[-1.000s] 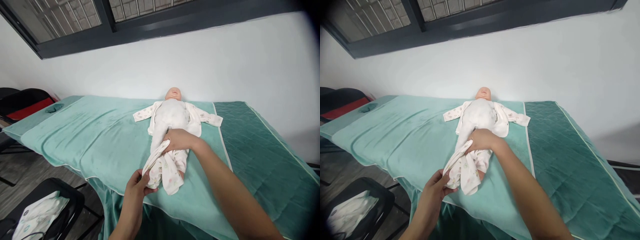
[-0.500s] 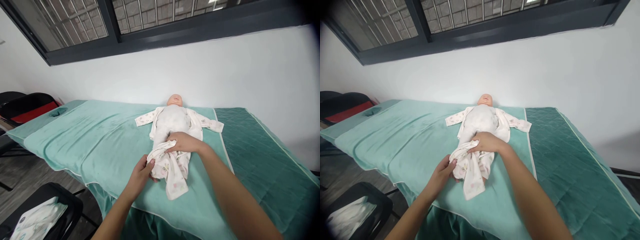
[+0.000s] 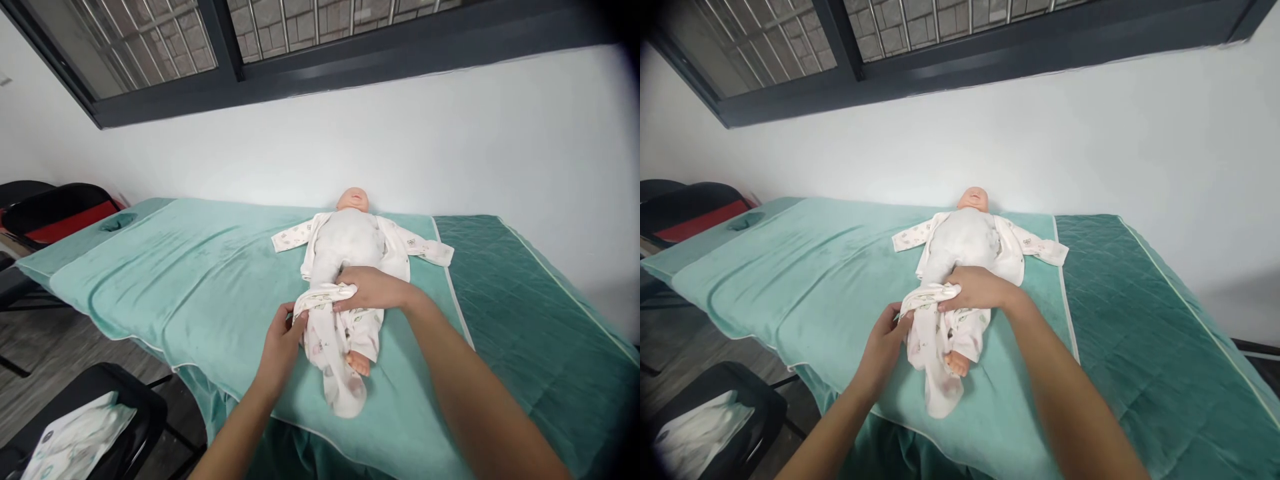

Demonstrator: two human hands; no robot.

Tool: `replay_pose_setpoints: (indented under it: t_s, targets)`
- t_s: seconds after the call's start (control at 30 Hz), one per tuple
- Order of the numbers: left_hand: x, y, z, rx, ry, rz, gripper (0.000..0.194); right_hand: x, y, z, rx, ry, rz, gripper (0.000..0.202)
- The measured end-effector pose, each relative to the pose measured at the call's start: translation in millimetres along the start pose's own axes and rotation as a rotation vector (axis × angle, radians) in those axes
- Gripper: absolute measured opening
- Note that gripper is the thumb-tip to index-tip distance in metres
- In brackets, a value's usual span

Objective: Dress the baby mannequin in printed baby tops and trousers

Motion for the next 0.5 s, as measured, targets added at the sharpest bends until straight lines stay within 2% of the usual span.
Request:
replay_pose_setpoints:
  t_s: [0.13, 0.2, 0.3, 0.4, 0.5]
  targets:
    - [-32.0, 18.7, -14.4, -0.003, 0.051, 0.147, 0.043, 3.3, 0.1, 3.8, -0.071, -0.012, 0.04, 0.04]
    - [-44.5, 12.1, -22.5, -0.006, 0.098, 0.088, 0.046, 5.7, -1.2, 6.1, -0.104, -0.018, 0.06, 0.042]
    - [-57.6, -17.6, -32.1, -0.105, 0.21, -0.11, 0.048, 7.7, -2.5, 7.3, -0.122, -0.012, 0.085, 0.043]
    - [-54.7, -34.5, -27.2, -0.171, 0.208, -0.148, 0.043, 7.6, -1.4, 8.2, -0.114, -0.018, 0.104, 0.045]
    - [-32.9, -25.3, -15.7, -0.065, 0.087, -0.026, 0.038, 6.7, 2.1, 8.3, -0.102, -0.025, 0.132, 0.045]
Point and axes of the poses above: each hand's wrist, its own x-axis towards the middle knuckle, its own y-axis out of the back of the hand, z = x × y, the point moved 10 cm from there along x, towards the middle knuckle, and after that the axes turned 6 degrees about x, right-handed, at the moved point
